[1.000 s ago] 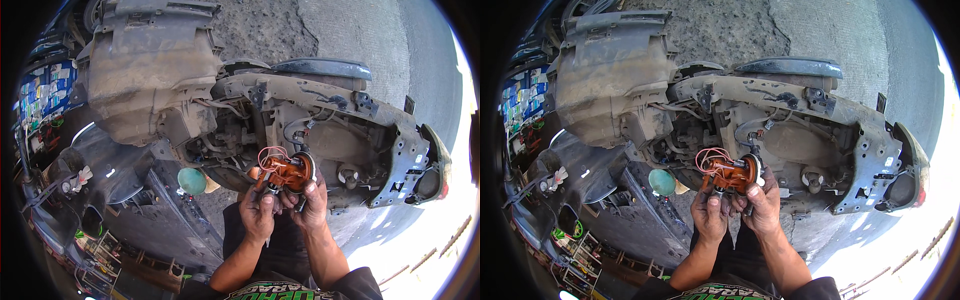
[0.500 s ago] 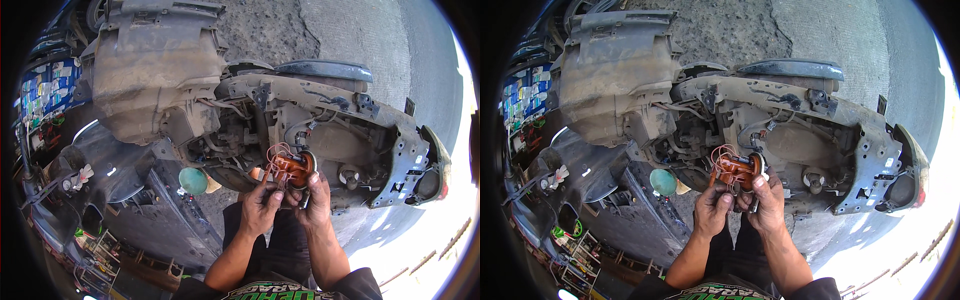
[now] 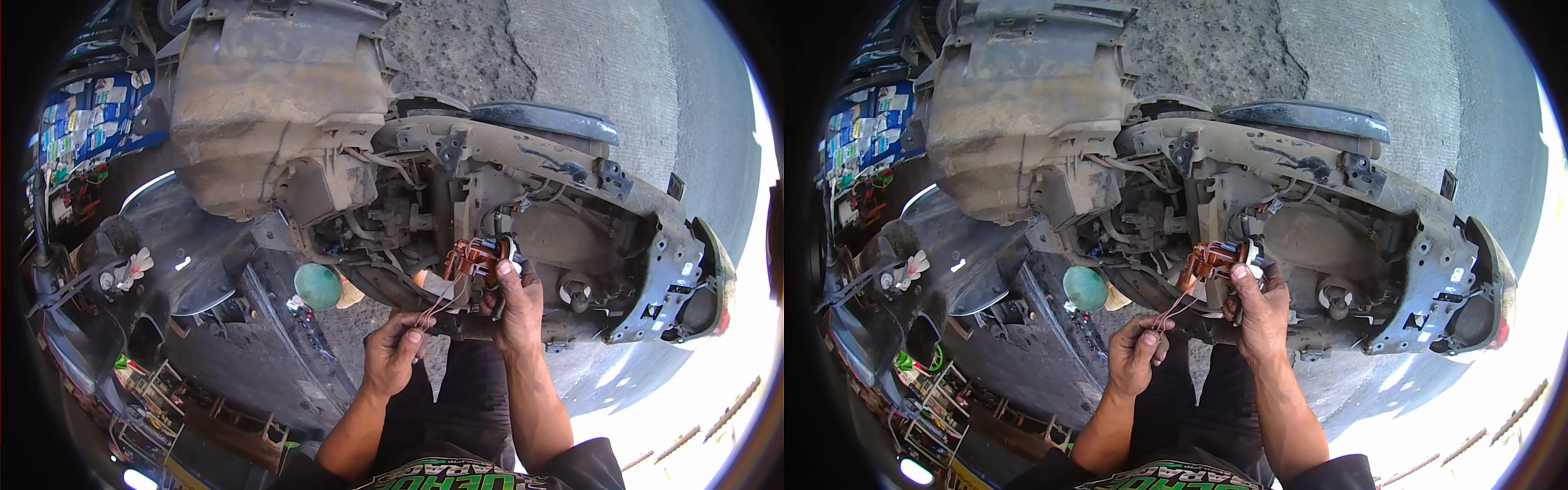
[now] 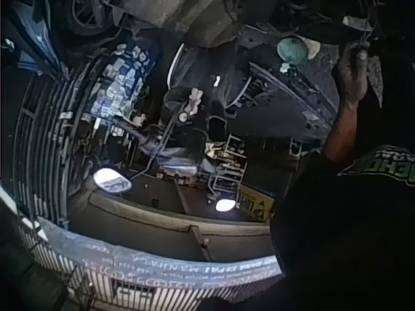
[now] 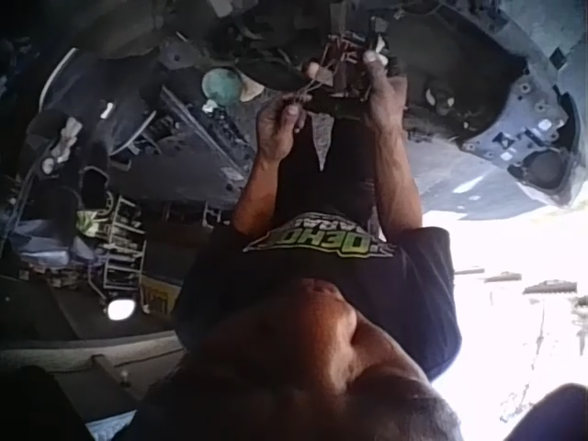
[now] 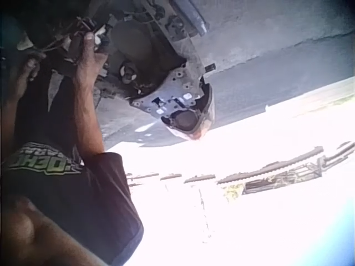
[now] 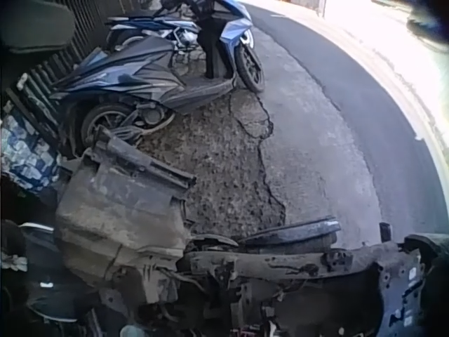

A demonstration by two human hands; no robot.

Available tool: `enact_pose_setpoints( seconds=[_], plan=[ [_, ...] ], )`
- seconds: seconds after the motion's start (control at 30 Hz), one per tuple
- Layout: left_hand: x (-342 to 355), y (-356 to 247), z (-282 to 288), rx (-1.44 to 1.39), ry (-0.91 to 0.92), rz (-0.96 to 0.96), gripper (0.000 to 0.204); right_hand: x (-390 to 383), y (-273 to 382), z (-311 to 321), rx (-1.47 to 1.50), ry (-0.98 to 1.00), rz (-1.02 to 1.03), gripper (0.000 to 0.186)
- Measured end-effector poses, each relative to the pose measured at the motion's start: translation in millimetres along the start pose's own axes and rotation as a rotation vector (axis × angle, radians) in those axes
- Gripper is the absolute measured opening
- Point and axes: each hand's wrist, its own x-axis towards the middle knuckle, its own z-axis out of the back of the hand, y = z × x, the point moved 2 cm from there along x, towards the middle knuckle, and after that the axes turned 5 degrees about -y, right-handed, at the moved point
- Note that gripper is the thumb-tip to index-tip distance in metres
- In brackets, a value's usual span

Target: Repairing or cleaning the fuel pump assembly of a motorcycle engine.

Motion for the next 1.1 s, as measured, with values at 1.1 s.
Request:
enact_pose_setpoints(
  seconds=[1.1],
  plan=[
    [21,-110,143,0.808,-0.896,-0.683,0.033,-44,-52,30,-0.417,0.211,-0.131,0.028]
  ],
)
